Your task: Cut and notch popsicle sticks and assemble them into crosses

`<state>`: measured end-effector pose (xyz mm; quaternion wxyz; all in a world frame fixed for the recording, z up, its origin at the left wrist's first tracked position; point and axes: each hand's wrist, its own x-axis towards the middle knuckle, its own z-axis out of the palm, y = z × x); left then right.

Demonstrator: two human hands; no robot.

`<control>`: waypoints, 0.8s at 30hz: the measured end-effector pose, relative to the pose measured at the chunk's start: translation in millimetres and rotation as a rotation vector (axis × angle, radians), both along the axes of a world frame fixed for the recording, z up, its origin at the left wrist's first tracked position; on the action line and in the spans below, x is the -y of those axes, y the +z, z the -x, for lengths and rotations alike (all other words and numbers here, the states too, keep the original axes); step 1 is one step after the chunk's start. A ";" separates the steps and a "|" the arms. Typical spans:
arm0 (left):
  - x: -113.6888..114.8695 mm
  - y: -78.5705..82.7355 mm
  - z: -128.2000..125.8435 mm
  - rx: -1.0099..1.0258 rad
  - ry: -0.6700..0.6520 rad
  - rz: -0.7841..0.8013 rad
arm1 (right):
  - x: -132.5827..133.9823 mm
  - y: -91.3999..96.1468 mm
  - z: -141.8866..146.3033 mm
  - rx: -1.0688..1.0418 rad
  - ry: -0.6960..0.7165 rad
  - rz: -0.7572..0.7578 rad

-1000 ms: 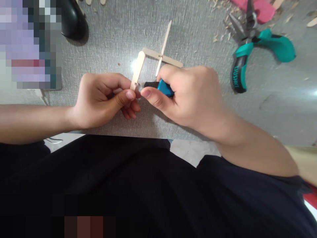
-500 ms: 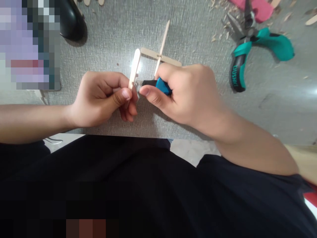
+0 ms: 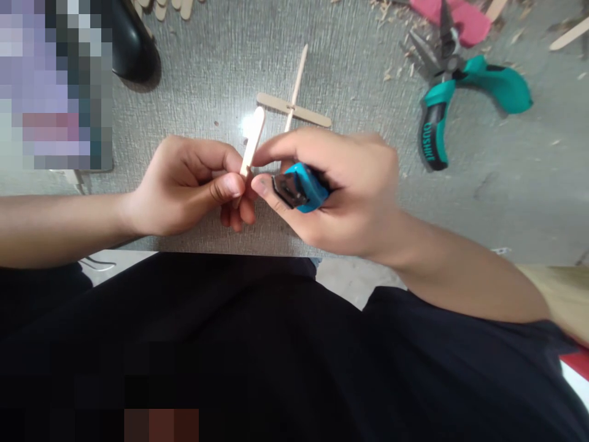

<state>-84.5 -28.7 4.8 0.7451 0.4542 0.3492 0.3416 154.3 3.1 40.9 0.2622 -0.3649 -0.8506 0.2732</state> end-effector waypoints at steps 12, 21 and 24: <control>1.1 2.5 -0.5 -0.035 0.029 -0.017 | 1.9 4.0 -0.5 0.022 0.008 0.016; 4.8 0.7 -1.7 -0.021 0.094 0.007 | -27.4 -28.0 -18.9 0.087 0.119 -0.214; 4.6 0.7 -0.5 -0.003 0.084 0.004 | -29.9 -30.7 -19.1 0.060 0.158 -0.198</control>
